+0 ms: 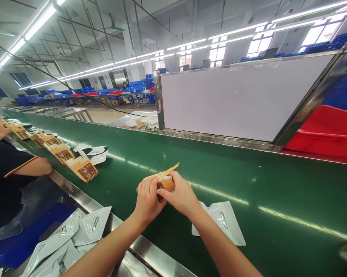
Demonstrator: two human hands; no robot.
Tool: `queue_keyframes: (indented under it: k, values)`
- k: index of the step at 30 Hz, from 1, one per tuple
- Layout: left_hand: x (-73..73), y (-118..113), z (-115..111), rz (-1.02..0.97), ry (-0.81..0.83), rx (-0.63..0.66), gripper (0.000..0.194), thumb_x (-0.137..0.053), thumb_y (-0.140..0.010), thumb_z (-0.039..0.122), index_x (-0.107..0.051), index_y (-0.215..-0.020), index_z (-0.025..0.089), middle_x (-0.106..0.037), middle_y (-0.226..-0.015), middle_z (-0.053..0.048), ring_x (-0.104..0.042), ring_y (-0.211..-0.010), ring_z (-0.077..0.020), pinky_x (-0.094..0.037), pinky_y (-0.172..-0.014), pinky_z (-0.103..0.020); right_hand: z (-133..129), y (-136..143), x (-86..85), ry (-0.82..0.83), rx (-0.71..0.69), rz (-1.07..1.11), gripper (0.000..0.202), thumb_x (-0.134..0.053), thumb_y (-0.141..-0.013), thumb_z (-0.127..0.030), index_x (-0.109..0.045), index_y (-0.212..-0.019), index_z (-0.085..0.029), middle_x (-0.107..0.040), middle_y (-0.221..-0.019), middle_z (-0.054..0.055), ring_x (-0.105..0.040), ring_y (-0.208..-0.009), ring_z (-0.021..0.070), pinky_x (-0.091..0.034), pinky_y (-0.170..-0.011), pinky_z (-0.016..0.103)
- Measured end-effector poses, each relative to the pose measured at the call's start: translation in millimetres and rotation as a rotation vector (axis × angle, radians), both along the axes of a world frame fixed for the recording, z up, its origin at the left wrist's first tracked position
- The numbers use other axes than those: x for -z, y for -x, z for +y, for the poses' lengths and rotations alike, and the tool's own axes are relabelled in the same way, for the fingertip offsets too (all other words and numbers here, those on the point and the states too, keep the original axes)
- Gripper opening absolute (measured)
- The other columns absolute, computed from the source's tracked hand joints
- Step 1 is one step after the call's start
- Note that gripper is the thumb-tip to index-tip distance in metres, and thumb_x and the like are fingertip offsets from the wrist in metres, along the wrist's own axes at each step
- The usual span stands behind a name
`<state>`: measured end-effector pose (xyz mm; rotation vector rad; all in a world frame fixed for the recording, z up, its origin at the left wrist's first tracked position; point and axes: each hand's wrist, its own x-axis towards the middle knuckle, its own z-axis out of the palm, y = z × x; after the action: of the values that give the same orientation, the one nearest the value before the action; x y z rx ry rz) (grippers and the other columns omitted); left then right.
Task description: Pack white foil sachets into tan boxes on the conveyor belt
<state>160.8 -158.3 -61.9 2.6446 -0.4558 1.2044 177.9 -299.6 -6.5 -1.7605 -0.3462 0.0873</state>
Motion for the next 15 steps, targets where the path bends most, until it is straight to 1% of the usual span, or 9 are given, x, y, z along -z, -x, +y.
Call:
queue_keyframes:
  k: [2,3,4,7,9,11,12,14,15]
  values:
    - [-2.5,0,-6,0.005,0.038,-0.007,0.046,-0.06,-0.07,0.017,-0.041,-0.112,0.016,-0.059,-0.102,-0.013,-0.059,-0.096,-0.0288,-0.049,-0.08,-0.042,-1,2,1.6,0.108,0.096,-0.13,0.01,-0.052,-0.073,-0.02,-0.048,-0.082,-0.02,-0.058,-0.072,0.002,-0.055,-0.065,0.017,-0.041,-0.06,0.028]
    - [-6.1,0,-7,0.054,0.076,0.015,0.048,-0.063,-0.069,0.019,-0.042,-0.112,0.017,-0.058,-0.105,-0.013,-0.058,-0.098,-0.0296,-0.049,-0.082,-0.043,-5,4,1.6,0.146,0.11,-0.2,0.004,-0.046,-0.076,-0.018,-0.048,-0.078,-0.02,-0.057,-0.07,0.001,-0.052,-0.062,0.0156,-0.038,-0.059,0.027]
    - [-11.4,1,-8,0.141,0.135,0.051,0.054,-0.067,-0.066,0.022,-0.041,-0.113,0.018,-0.057,-0.109,-0.013,-0.057,-0.102,-0.0305,-0.049,-0.084,-0.044,-10,7,0.9,0.175,0.097,-0.273,0.008,-0.042,-0.078,-0.015,-0.048,-0.074,-0.02,-0.055,-0.068,0.001,-0.049,-0.06,0.0146,-0.036,-0.058,0.027]
    - [-32.6,7,-9,0.561,0.373,0.256,0.088,-0.078,-0.055,0.026,-0.03,-0.128,0.021,-0.049,-0.124,-0.014,-0.052,-0.113,-0.0309,-0.049,-0.091,-0.044,-34,18,-5.1,0.233,-0.056,-0.487,0.017,-0.039,-0.077,-0.012,-0.049,-0.066,-0.02,-0.055,-0.064,0.001,-0.046,-0.058,0.0137,-0.033,-0.056,0.026]
    - [-44.2,14,-11,0.764,0.51,0.404,0.1,-0.077,-0.055,0.023,-0.019,-0.136,0.022,-0.049,-0.126,-0.014,-0.053,-0.112,-0.0288,-0.05,-0.092,-0.043,-49,27,-11.1,0.253,-0.183,-0.677,0.021,-0.038,-0.077,-0.006,-0.052,-0.068,-0.02,-0.058,-0.067,0.001,-0.05,-0.062,0.0138,-0.037,-0.058,0.026]
    - [-48.0,22,-15,0.794,0.587,0.474,0.09,-0.073,-0.06,0.02,-0.022,-0.134,0.023,-0.053,-0.12,-0.011,-0.057,-0.106,-0.0257,-0.052,-0.09,-0.04,-60,36,-16.2,0.259,-0.241,-0.863,0.027,-0.035,-0.08,0.0,-0.055,-0.08,-0.019,-0.062,-0.078,0.002,-0.056,-0.075,0.0142,-0.044,-0.067,0.026]
    - [-46.7,26,-17,0.758,0.606,0.462,0.083,-0.071,-0.062,0.02,-0.026,-0.132,0.023,-0.055,-0.117,-0.01,-0.059,-0.103,-0.0244,-0.053,-0.089,-0.039,-64,40,-18.0,0.262,-0.211,-0.939,0.028,-0.036,-0.081,0.001,-0.056,-0.088,-0.018,-0.063,-0.086,0.004,-0.057,-0.086,0.0151,-0.046,-0.076,0.027]
    - [-39.6,32,-20,0.635,0.601,0.368,0.075,-0.07,-0.063,0.021,-0.032,-0.127,0.023,-0.056,-0.114,-0.008,-0.06,-0.1,-0.0238,-0.054,-0.085,-0.038,-68,49,-19.6,0.283,-0.057,-1.0,0.028,-0.045,-0.081,-0.002,-0.054,-0.103,-0.017,-0.058,-0.11,0.009,-0.052,-0.108,0.0201,-0.045,-0.092,0.034]
    - [-35.3,34,-21,0.557,0.582,0.317,0.075,-0.07,-0.062,0.023,-0.032,-0.127,0.023,-0.056,-0.114,-0.008,-0.06,-0.099,-0.0242,-0.054,-0.083,-0.038,-69,52,-19.7,0.3,0.023,-0.991,0.033,-0.05,-0.08,-0.007,-0.05,-0.112,-0.016,-0.053,-0.12,0.012,-0.047,-0.117,0.0232,-0.043,-0.097,0.038]
